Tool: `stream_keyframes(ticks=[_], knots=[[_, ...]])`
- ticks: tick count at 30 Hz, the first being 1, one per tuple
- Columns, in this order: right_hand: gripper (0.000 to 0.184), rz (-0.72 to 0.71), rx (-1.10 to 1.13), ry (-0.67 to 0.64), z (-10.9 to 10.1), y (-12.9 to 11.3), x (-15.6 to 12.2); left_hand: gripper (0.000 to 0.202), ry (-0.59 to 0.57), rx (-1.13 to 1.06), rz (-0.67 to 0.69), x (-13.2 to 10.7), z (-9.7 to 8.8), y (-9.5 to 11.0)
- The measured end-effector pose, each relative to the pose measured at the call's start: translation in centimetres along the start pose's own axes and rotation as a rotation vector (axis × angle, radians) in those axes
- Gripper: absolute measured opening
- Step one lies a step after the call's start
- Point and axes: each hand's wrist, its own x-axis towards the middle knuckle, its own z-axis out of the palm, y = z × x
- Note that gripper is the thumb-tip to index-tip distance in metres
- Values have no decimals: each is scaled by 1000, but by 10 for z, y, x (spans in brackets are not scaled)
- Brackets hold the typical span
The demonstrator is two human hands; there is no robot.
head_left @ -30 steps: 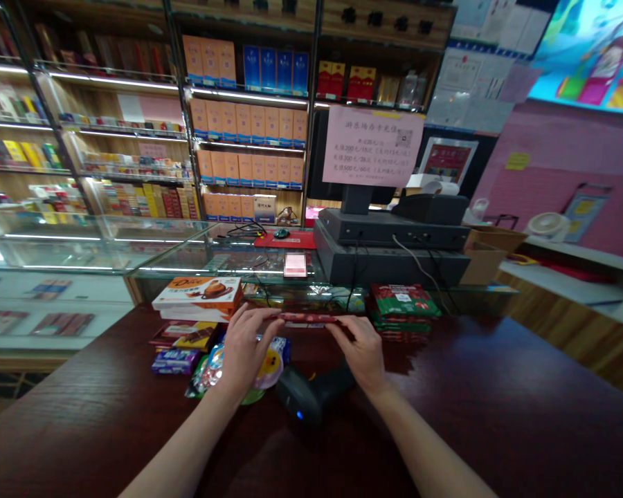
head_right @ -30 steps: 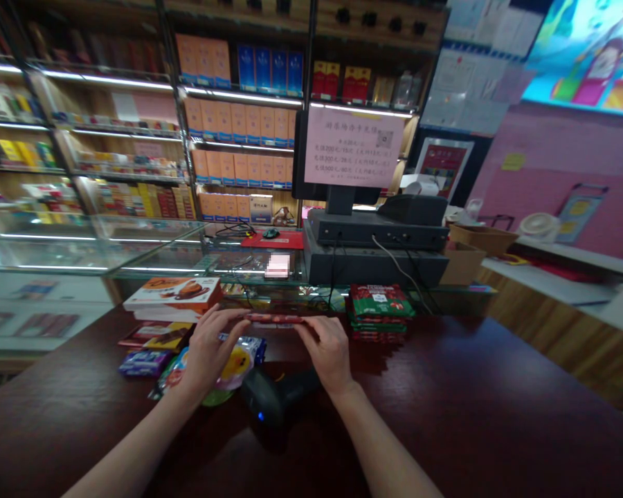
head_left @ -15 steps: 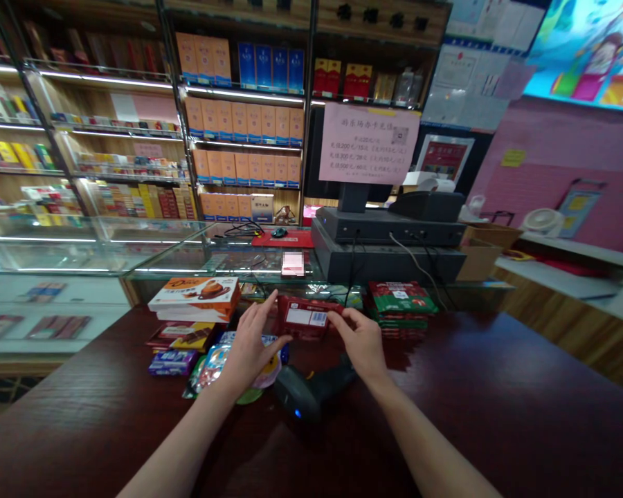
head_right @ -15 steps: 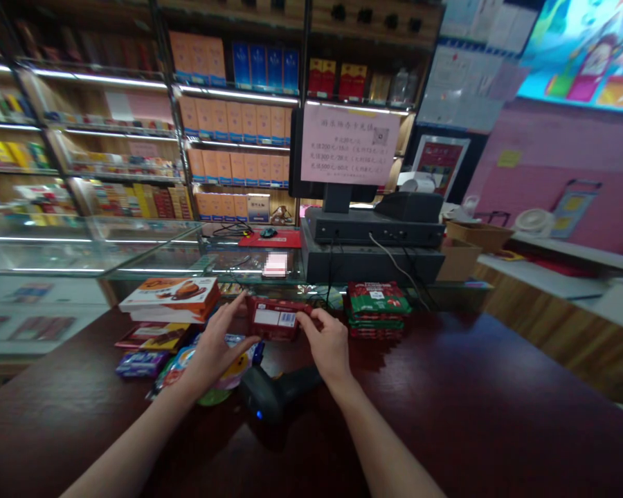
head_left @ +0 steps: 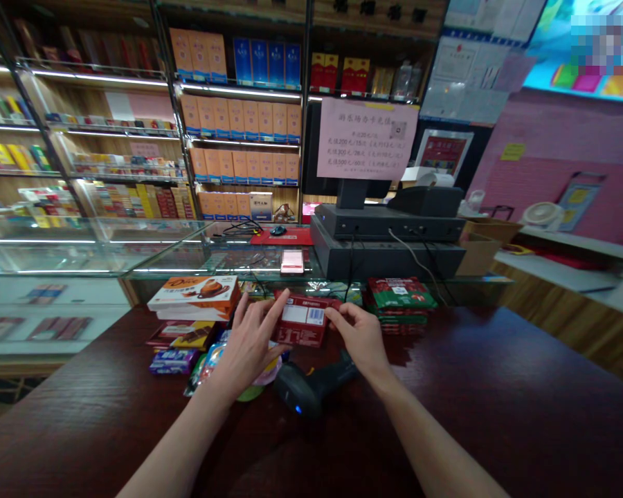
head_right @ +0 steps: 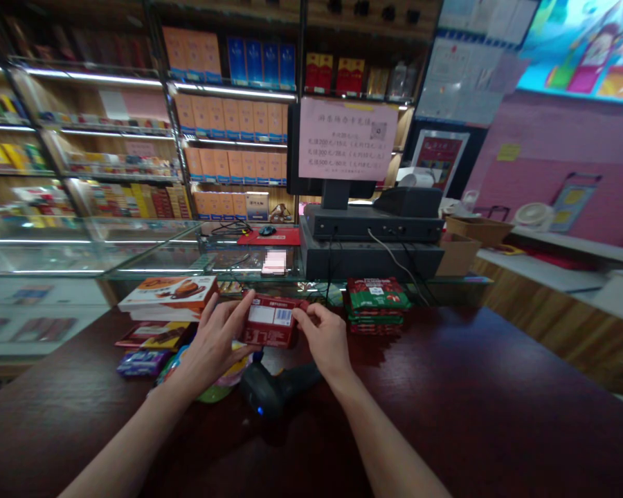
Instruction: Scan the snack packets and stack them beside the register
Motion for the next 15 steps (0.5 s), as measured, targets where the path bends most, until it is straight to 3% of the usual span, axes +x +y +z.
stream_keyframes(ticks=[7,15], knots=[[37,-47,-82,-6,2,2,-2,97,-56,66,-20,1,-5,3],[33,-59,-43,-16,3,-1,-3,83,-15,108,-69,3,-10,4]])
